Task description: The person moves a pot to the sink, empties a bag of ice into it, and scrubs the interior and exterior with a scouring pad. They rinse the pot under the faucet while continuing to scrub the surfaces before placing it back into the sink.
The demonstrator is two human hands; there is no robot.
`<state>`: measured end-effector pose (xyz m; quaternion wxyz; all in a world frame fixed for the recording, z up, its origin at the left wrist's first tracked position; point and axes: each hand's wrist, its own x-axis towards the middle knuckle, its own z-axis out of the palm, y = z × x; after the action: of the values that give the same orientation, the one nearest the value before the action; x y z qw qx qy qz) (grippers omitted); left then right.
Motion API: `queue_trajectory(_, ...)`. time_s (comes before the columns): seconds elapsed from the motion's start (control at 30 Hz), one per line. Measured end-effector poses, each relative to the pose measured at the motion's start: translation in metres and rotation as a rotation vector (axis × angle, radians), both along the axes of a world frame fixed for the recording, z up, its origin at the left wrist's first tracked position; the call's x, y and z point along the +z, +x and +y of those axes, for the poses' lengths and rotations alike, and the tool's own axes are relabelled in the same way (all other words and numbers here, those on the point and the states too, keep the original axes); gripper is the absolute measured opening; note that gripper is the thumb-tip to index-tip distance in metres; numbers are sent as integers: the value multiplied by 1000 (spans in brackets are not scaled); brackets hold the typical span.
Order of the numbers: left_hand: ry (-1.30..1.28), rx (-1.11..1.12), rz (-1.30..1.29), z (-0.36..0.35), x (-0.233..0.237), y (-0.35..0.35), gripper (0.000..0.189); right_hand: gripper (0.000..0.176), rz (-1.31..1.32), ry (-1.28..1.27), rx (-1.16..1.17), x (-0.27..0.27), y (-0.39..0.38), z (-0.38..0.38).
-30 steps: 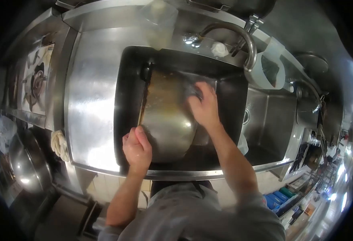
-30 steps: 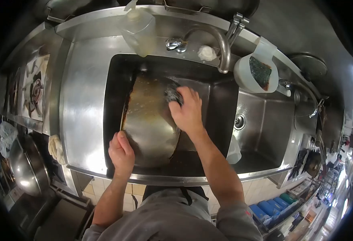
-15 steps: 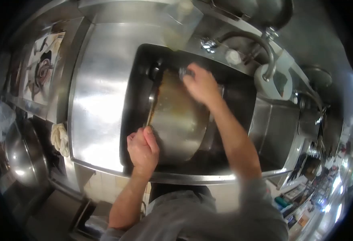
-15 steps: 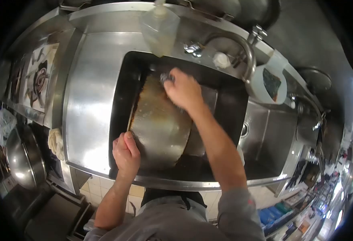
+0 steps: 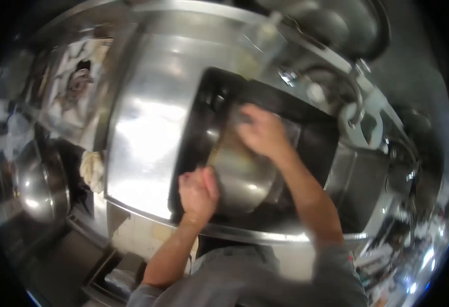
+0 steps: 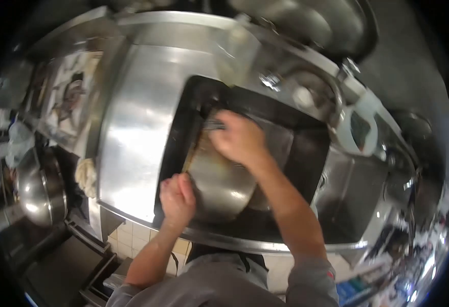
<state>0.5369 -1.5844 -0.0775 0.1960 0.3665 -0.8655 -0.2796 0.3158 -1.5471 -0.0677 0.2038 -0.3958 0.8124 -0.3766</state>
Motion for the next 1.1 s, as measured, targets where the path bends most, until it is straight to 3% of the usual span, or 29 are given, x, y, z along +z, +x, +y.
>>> queue_trajectory(0.1, -24, 45, 48, -4, -5, 1, 27, 27, -199, 108, -58, -22, -29, -8)
queue_trajectory(0.17, 70, 42, -11, 0, -2, 3, 27, 28, 53, 94, -28, 7, 7, -10)
queue_trajectory(0.2, 80, 33, -5, 1, 0, 1, 27, 26, 145, -60, 27, 18, 31, -4)
queue_trajectory(0.3, -12, 36, -26, 3, -2, 2, 29, 26, 190, 37, 131, 32, 68, 37)
queue_trajectory(0.37, 3, 28, -18, 5, -4, 2, 29, 25, 212, -158, 110, 17, 49, 38)
queue_trajectory(0.47, 61, 33, 34, 5, -4, 3, 33, 30, 70, 275, -50, -8, -37, -13)
queue_trajectory(0.53, 48, 53, 8, -1, -4, 4, 34, 31, 137, 158, -57, -10, -20, -23)
queue_trajectory(0.63, 37, 26, -10, -2, -3, 4, 33, 35, 170, 17, 131, 23, 44, 5)
queue_trajectory(0.73, 0, 23, -13, -2, -6, 5, 32, 33, 89, -13, 95, 11, 23, 10)
queue_trajectory(0.8, -20, 32, -4, -5, -9, 4, 32, 32, -166, 285, -84, -8, -35, -11)
queue_trajectory(0.9, 51, 44, 21, -5, -4, 1, 34, 32, -50, 366, -93, -11, -32, -32)
queue_trajectory(1.0, 68, 13, 31, -3, -3, 2, 34, 24, 169, -95, 91, 11, 33, -5)
queue_trajectory(1.07, 37, 35, 9, -3, -7, 4, 32, 24, 214, -181, 75, 8, 36, 6)
queue_trajectory(1.1, 33, 38, 8, -4, -7, 4, 32, 25, 26, -41, 10, -4, 15, 5)
